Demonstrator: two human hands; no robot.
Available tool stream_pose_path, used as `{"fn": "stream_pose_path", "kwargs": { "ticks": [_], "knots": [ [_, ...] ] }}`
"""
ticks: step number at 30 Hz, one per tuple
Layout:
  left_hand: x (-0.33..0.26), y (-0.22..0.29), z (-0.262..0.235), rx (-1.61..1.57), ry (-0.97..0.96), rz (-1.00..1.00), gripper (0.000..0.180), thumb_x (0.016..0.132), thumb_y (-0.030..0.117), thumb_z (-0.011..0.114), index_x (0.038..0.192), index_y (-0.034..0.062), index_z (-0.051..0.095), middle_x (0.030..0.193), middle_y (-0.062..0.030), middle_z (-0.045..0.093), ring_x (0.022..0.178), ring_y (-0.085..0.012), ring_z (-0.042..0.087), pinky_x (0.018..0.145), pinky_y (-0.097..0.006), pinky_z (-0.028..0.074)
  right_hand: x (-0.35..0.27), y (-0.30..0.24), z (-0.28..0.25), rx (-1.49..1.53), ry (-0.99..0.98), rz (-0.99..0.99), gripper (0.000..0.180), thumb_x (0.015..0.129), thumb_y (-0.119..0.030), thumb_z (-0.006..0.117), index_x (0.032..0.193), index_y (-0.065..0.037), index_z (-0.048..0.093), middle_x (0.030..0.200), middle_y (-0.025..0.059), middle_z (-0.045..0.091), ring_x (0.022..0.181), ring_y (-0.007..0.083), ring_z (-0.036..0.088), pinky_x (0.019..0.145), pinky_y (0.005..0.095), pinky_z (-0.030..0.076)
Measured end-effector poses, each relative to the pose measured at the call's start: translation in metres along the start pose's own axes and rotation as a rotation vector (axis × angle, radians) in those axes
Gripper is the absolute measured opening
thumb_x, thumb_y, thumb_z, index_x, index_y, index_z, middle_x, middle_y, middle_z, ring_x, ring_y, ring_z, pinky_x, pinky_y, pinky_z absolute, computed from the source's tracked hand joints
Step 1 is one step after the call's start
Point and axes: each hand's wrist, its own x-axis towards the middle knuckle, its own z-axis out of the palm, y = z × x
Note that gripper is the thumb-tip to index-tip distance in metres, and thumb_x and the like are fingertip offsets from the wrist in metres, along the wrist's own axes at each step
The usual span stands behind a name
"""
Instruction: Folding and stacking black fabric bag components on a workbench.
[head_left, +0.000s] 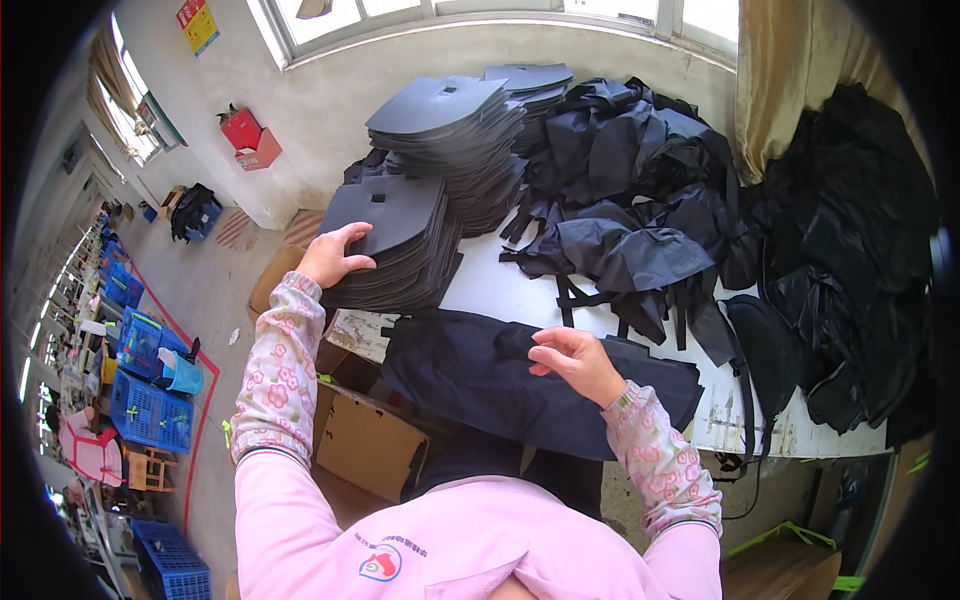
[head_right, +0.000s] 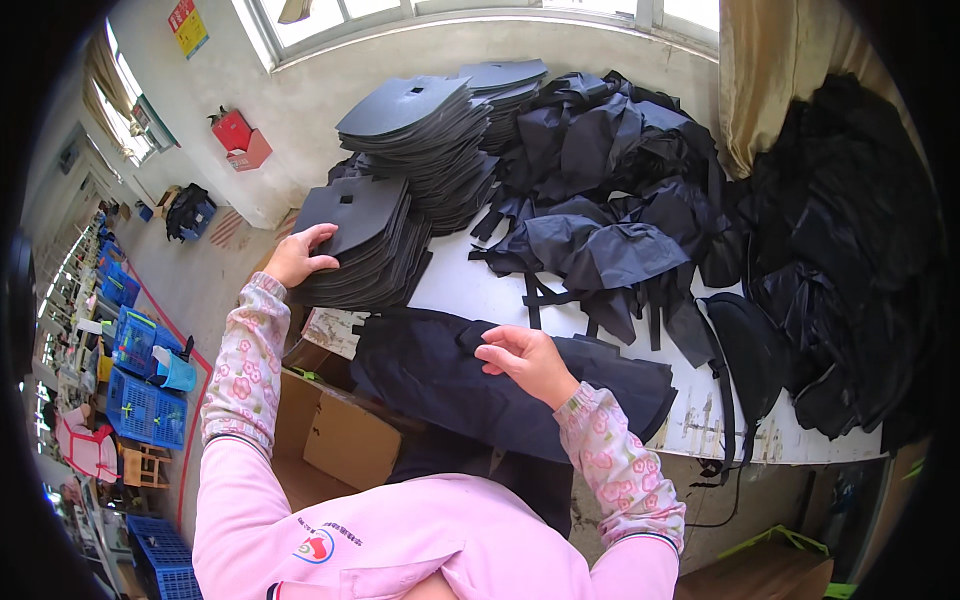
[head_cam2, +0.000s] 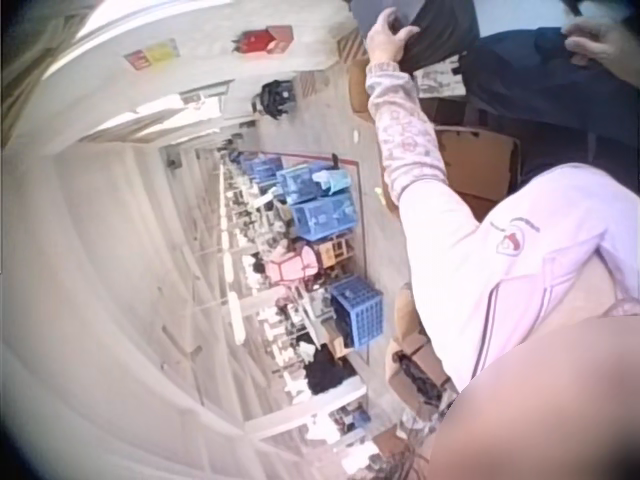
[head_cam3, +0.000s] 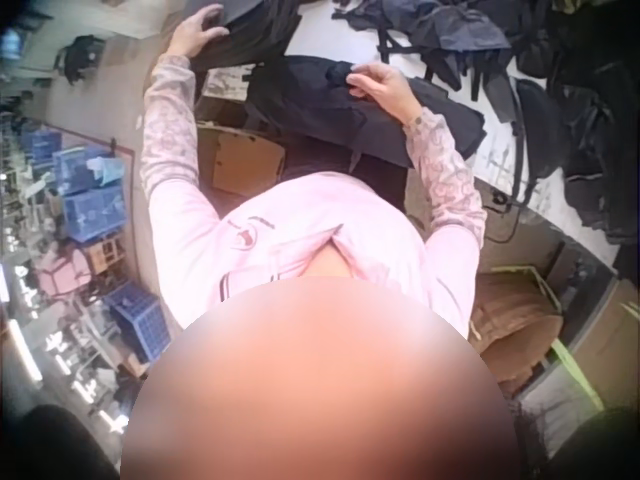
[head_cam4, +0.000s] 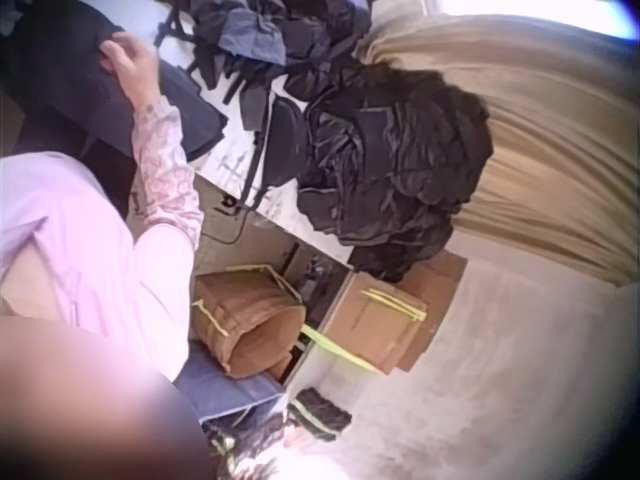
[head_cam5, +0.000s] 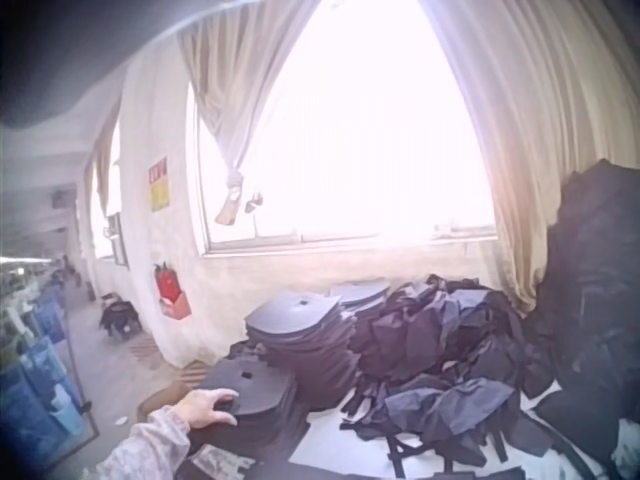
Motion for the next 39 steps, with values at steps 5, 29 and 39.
{"fn": "stream_pose_path", "kwargs": {
  "ticks": [5,29,39],
  "knots": [
    [-0.019,0.050,0.015,0.030,0.398,0.341,0.042,0.091,0.005,0.053,0.133,0.0069,0.056,0.100,-0.0285,0.066,0.091,-0.0455,0.064,0.077,-0.047,0.053,0.006,0.020,0.007,0.002,0.155,-0.113,0.017,0.093,-0.012,0.068,0.101,0.002,0.068,0.078,0.0026,0.068,0.066,0.0081,0.065,0.062,0.0221,0.053],
    [-0.078,0.206,0.126,-0.412,0.123,0.672,0.025,0.078,0.002,0.073,0.100,0.0028,0.062,0.095,-0.0111,0.064,0.080,-0.0272,0.065,0.073,-0.036,0.053,-0.017,-0.014,-0.019,0.359,-0.219,0.002,0.026,0.100,-0.020,0.058,0.106,0.005,0.063,0.101,0.0051,0.060,0.095,0.0152,0.063,0.083,0.0298,0.052],
    [-0.068,0.186,0.093,-0.999,-0.017,0.273,0.008,0.089,-0.003,0.061,0.094,0.0014,0.057,0.088,-0.0070,0.064,0.073,-0.0134,0.065,0.068,-0.026,0.053,-0.013,-0.019,-0.081,-0.537,-0.113,-0.065,0.040,0.082,-0.004,0.066,0.122,-0.003,0.058,0.102,0.0108,0.066,0.089,0.0169,0.063,0.078,0.0315,0.051]
  ]
}}
